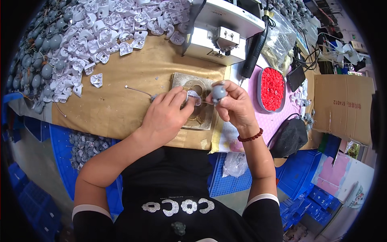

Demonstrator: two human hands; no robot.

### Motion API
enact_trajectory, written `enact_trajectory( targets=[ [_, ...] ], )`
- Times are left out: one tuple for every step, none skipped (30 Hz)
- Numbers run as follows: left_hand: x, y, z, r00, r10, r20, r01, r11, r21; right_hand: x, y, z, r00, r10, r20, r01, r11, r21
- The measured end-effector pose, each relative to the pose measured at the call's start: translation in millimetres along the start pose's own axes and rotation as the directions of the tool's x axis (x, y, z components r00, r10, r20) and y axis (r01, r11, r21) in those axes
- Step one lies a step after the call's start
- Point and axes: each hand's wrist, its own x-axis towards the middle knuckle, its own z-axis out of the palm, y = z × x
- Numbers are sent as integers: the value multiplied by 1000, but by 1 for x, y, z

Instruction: Assemble small electric motors by placing them in a jig and using an electric screwdriver to secure components.

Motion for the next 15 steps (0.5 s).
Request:
enact_trajectory(
  targets=[
    [0,-1,0,1000,4,-3,-4,1000,-1,2,1,-1,998,6,-69,-16,991,-133],
    [0,-2,0,1000,10,-8,-10,1000,-7,5,3,-3,990,1,-141,-38,964,-262],
    [1,-3,1,1000,16,-14,-16,1000,-14,8,6,-3,977,-15,-211,-69,921,-384],
    [1,-3,1,1000,23,-20,-23,1000,-21,14,17,1,959,-187,-214,43,840,-541],
    [1,-4,1,1000,22,-22,-22,999,-25,17,19,3,950,-216,-225,19,760,-650],
    [2,-4,0,999,21,-24,-22,999,-30,19,20,5,941,-246,-232,-10,666,-746],
    [2,-4,-1,999,21,-27,-22,999,-35,22,20,8,931,-277,-235,-42,560,-827],
    [2,-5,-1,999,20,-34,-21,999,-37,23,24,12,914,-352,-203,-17,468,-884],
    [2,-5,-1,999,19,-40,-20,999,-39,23,25,12,912,-370,-177,-6,418,-908],
    [2,-6,0,999,18,-47,-20,999,-41,23,26,12,909,-388,-150,4,367,-930],
    [3,-6,-1,999,14,-46,-17,998,-54,22,27,12,906,-404,-122,13,315,-949],
    [3,-7,-1,999,11,-46,-14,998,-68,22,27,11,910,-398,-116,13,307,-952],
    [4,-7,-2,999,8,-45,-11,997,-81,21,28,10,914,-391,-111,13,299,-954],
    [5,-7,-2,999,8,-44,-12,997,-81,21,27,9,916,-386,-106,12,290,-957],
    [5,-7,-3,999,8,-42,-12,997,-82,20,27,9,916,-385,-110,-7,259,-966]
  ],
)
